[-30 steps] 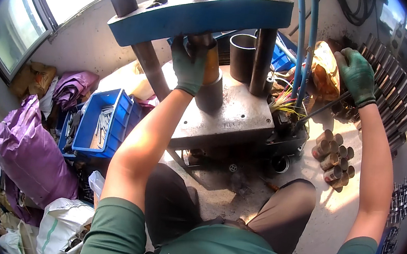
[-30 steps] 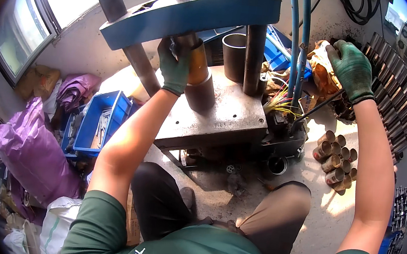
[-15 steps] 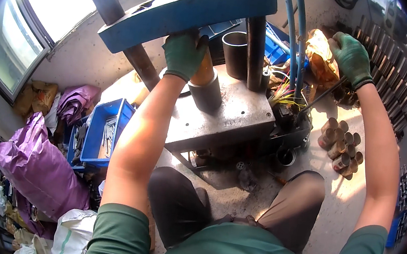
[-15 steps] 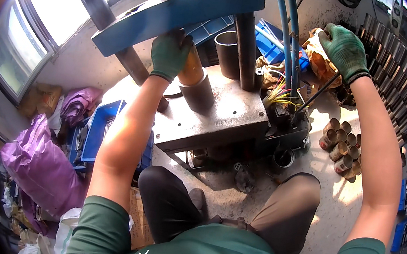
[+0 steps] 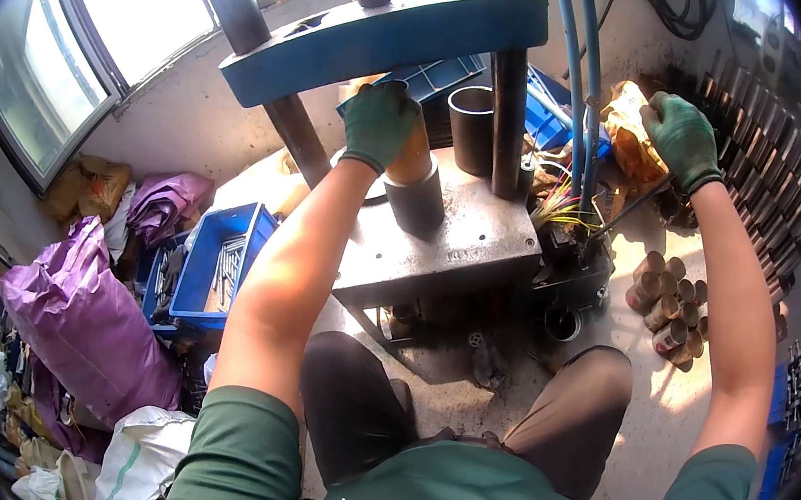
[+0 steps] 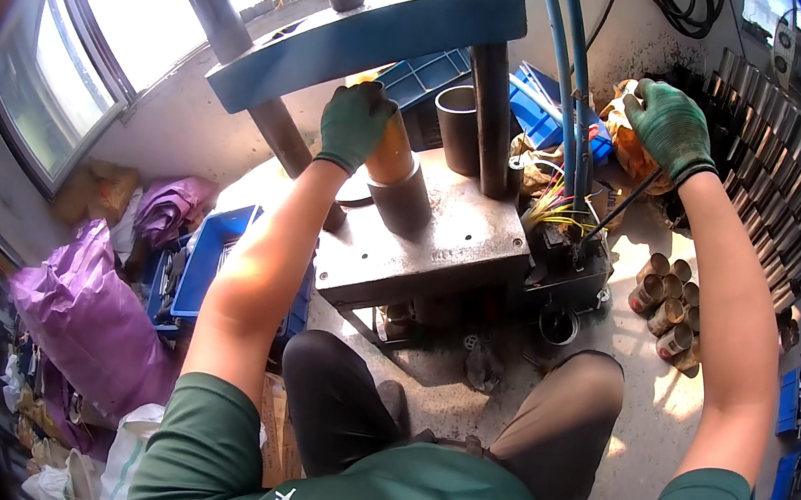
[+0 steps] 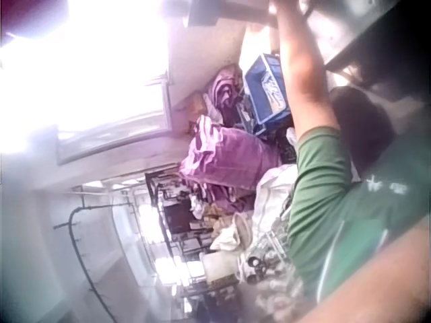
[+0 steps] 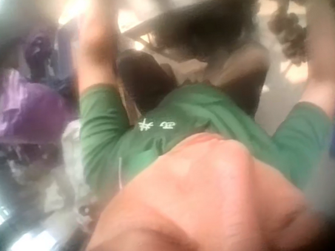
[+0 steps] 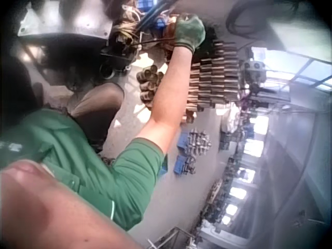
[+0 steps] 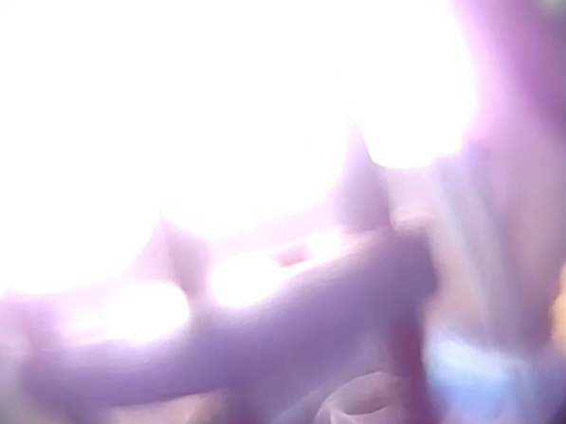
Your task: The person retrieves metal casings and motor stators from containers, fits the stators into the casings by hand, and presses the components together using a hydraulic press machine.
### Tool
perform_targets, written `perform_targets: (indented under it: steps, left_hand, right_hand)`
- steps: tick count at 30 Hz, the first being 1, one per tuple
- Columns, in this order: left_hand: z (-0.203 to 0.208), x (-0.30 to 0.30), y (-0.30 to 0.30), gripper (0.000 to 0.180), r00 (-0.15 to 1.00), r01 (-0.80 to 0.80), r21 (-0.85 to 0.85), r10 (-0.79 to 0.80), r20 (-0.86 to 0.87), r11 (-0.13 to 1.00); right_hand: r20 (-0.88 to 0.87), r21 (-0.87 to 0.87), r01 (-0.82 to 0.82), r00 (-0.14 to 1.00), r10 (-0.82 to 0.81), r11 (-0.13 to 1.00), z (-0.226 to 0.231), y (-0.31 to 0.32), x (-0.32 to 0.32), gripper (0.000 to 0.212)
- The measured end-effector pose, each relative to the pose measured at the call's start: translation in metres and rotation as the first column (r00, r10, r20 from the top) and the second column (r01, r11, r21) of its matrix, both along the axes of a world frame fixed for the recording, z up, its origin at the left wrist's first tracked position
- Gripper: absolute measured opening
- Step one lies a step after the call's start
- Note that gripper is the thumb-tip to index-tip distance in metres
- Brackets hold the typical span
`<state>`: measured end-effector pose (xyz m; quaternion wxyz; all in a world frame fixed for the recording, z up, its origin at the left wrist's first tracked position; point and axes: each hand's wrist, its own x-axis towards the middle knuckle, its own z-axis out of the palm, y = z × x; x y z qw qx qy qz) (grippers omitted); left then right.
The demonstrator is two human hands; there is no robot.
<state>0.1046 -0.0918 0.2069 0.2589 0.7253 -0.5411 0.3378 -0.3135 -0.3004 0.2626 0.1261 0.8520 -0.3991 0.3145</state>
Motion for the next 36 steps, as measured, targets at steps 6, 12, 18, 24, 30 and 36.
perform_targets:
  steps: [6, 12, 18, 24, 30, 36]
  left_hand:
    - [0.013, 0.001, 0.007, 0.021, 0.988, 0.148, -0.144, -0.154, -0.030, 0.978]
    - [-0.022, 0.008, 0.004, 0.047, 0.982, 0.031, 0.158, -0.059, 0.181, 0.987]
    - [0.004, -0.005, 0.011, 0.061, 1.000, -0.017, 0.452, 0.011, 0.017, 0.892]
    - [0.037, -0.018, 0.020, 0.066, 0.990, 0.065, 0.599, 0.025, -0.140, 0.798]
    - [0.030, -0.030, 0.059, 0.046, 0.998, 0.065, 0.037, -0.065, -0.015, 0.997]
    - [-0.115, -0.017, 0.102, 0.034, 0.877, 0.055, -0.736, -0.385, -0.288, 0.675]
  right_hand:
    - [0.030, 0.004, -0.014, 0.999, 0.013, 1.000, -0.004, -0.005, -0.004, 0.034]
    - [0.063, -0.024, -0.028, 0.998, 0.029, 0.999, -0.002, -0.003, -0.006, 0.034]
    - [0.035, 0.033, 0.003, 0.999, -0.004, 0.999, -0.002, 0.006, -0.007, 0.033]
    - [0.058, 0.026, -0.005, 0.998, 0.004, 1.000, -0.007, 0.003, -0.019, 0.033]
    - [0.162, -0.013, -0.193, 0.968, 0.193, 0.981, -0.031, 0.039, -0.057, 0.031]
    - [-0.139, -0.105, -0.361, 0.928, 0.345, 0.927, -0.082, 0.138, -0.119, 0.023]
